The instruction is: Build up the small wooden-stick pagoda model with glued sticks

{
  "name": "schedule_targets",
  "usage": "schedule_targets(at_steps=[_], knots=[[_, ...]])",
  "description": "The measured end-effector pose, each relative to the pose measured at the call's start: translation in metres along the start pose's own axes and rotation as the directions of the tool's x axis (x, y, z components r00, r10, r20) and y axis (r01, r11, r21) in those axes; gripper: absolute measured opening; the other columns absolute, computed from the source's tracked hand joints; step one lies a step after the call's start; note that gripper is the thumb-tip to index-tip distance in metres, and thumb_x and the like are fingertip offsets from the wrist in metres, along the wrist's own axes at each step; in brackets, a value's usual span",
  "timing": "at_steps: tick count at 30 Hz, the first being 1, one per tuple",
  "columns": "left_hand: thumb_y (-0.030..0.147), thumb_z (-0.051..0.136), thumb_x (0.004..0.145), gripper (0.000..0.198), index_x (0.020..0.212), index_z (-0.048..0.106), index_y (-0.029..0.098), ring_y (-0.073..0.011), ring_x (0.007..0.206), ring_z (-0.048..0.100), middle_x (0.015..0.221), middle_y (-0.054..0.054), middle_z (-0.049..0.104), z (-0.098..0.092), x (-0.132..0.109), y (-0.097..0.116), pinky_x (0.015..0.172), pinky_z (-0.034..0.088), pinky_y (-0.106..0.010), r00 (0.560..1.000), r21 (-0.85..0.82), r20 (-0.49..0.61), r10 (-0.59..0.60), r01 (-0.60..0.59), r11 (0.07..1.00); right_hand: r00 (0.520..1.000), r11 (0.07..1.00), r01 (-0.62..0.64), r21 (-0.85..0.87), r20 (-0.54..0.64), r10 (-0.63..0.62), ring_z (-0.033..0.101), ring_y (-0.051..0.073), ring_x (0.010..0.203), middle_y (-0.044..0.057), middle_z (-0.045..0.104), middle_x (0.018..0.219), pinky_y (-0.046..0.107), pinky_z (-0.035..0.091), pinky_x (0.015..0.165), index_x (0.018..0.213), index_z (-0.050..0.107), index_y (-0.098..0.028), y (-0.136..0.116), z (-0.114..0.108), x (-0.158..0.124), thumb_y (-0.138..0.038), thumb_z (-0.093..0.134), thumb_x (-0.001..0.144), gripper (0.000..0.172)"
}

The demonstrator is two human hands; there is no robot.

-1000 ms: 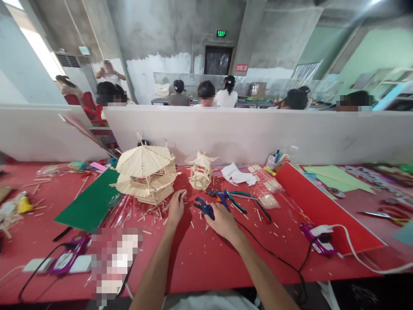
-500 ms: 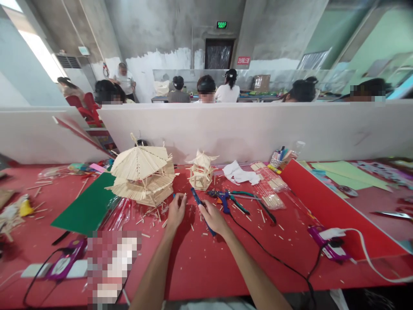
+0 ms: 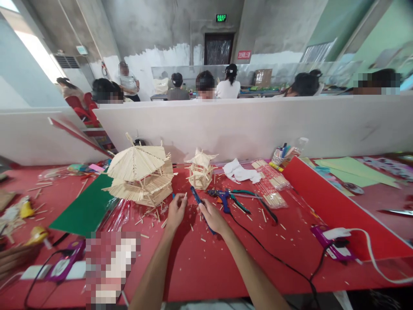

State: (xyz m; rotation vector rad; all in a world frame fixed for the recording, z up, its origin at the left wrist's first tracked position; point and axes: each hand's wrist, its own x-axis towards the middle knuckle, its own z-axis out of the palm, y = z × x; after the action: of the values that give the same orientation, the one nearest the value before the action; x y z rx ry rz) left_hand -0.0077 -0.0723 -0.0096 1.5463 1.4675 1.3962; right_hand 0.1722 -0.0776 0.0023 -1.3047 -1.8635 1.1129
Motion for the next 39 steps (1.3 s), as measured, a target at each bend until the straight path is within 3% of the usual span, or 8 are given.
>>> schedule_targets(at_steps=[6, 17, 25, 32, 39], knots=[[0.052, 0.051, 0.092, 0.035, 0.087, 0.058, 0.018, -0.0135, 0.061, 0.057, 0.065, 0.001, 0.060, 0.001, 0.000, 0.003, 0.063, 0.046, -0.025, 0.996, -0.147, 0.067, -0.051, 0.061, 0.987, 0.998, 0.998, 0.061, 0.000, 0.009, -0.061, 0.064, 0.020, 0.089, 0.006, 0.066, 0.099, 0.030, 0.047, 0.078, 0.113, 0.053, -0.021, 0.001, 0.008, -0.002, -0.044, 0.026, 0.103, 0.036], [0.051, 0.055, 0.090, 0.034, 0.081, 0.056, 0.018, -0.0122, 0.057, 0.054, 0.060, 0.002, 0.057, 0.001, 0.002, 0.005, 0.061, 0.042, -0.024, 0.992, -0.175, 0.103, -0.071, 0.088, 0.981, 0.996, 0.997, 0.082, 0.000, 0.022, -0.082, 0.062, 0.019, 0.080, 0.004, 0.065, 0.091, 0.028, 0.044, 0.071, 0.112, 0.053, -0.021, 0.000, 0.009, -0.007, -0.042, 0.028, 0.104, 0.034], [0.050, 0.056, 0.089, 0.033, 0.081, 0.057, 0.018, -0.0127, 0.058, 0.054, 0.061, 0.002, 0.057, 0.003, 0.002, 0.003, 0.061, 0.042, -0.025, 0.990, -0.183, 0.112, -0.089, 0.109, 0.977, 0.992, 0.992, 0.122, 0.025, 0.005, -0.122, 0.062, 0.020, 0.090, 0.006, 0.066, 0.095, 0.032, 0.045, 0.082, 0.115, 0.055, -0.020, -0.003, 0.004, -0.008, -0.038, 0.034, 0.103, 0.031], [0.048, 0.050, 0.092, 0.035, 0.080, 0.059, 0.016, -0.0131, 0.059, 0.052, 0.061, 0.002, 0.056, -0.001, 0.002, 0.005, 0.061, 0.039, -0.025, 0.989, -0.071, 0.122, -0.078, 0.087, 0.994, 0.995, 0.994, 0.104, 0.023, -0.005, -0.104, 0.063, 0.020, 0.086, 0.006, 0.067, 0.090, 0.031, 0.047, 0.078, 0.114, 0.059, -0.019, -0.003, -0.001, -0.008, -0.040, 0.038, 0.102, 0.031], [0.044, 0.040, 0.098, 0.037, 0.084, 0.062, 0.017, -0.0138, 0.063, 0.053, 0.067, 0.001, 0.057, -0.006, 0.001, 0.008, 0.065, 0.040, -0.025, 0.994, 0.197, 0.111, -0.016, -0.006, 0.980, 0.996, 0.994, 0.091, 0.066, 0.007, -0.091, 0.063, 0.020, 0.080, 0.003, 0.066, 0.083, 0.029, 0.048, 0.071, 0.109, 0.061, -0.022, 0.005, -0.003, -0.008, -0.044, 0.039, 0.101, 0.032]])
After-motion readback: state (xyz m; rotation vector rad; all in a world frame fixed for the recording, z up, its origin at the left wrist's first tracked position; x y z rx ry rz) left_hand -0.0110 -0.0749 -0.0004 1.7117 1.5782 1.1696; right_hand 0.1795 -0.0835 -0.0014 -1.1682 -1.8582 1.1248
